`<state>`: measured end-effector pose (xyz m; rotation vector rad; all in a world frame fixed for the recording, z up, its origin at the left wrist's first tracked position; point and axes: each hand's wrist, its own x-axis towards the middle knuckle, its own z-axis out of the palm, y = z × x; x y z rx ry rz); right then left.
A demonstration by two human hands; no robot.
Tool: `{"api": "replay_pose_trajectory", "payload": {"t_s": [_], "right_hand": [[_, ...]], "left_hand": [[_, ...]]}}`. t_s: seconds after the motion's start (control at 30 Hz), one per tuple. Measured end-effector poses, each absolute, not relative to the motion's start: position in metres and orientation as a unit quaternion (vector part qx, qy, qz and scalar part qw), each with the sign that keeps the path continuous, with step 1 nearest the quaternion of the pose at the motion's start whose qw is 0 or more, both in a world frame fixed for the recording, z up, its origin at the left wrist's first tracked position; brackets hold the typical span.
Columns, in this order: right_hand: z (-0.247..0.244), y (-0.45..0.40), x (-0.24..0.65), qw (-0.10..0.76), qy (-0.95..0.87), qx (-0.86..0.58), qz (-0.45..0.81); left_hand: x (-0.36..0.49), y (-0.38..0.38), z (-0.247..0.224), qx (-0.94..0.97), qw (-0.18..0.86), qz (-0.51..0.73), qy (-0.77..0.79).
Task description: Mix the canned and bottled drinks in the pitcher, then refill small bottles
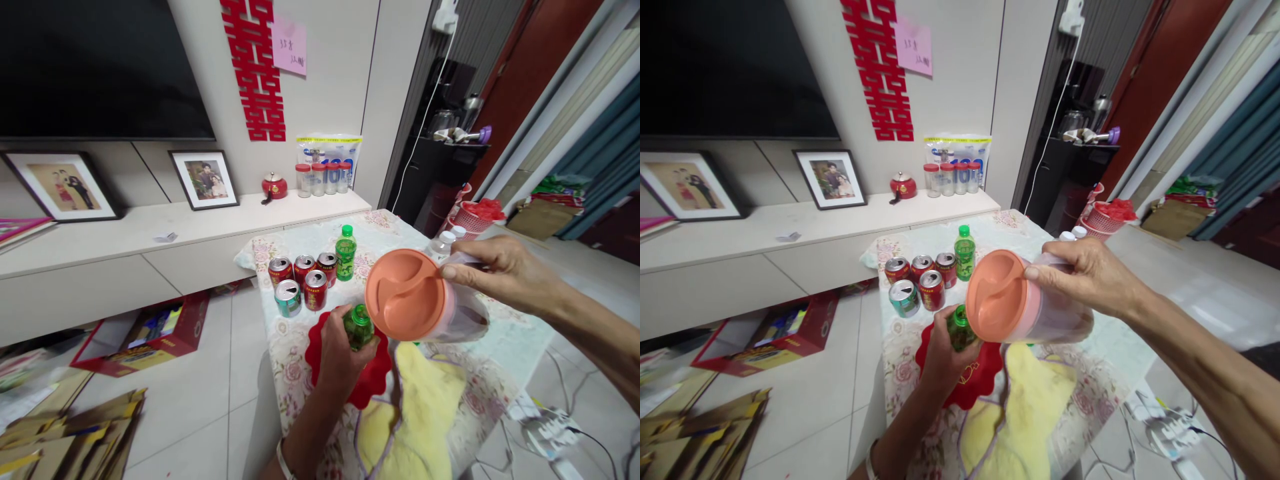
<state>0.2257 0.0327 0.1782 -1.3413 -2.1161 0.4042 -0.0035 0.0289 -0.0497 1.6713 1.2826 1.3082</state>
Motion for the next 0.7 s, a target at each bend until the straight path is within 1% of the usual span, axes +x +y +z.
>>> {"api": "replay_pose_trajectory", "payload": {"t_s": [0.7], "right_hand": [[0.1732,0.0346,0.2295,0.302,-0.796,-0.503,0.148]], "left_hand": [[-0.0037,0.0283,-0.0476,0.631,0.321,0.506,0.493]]}}
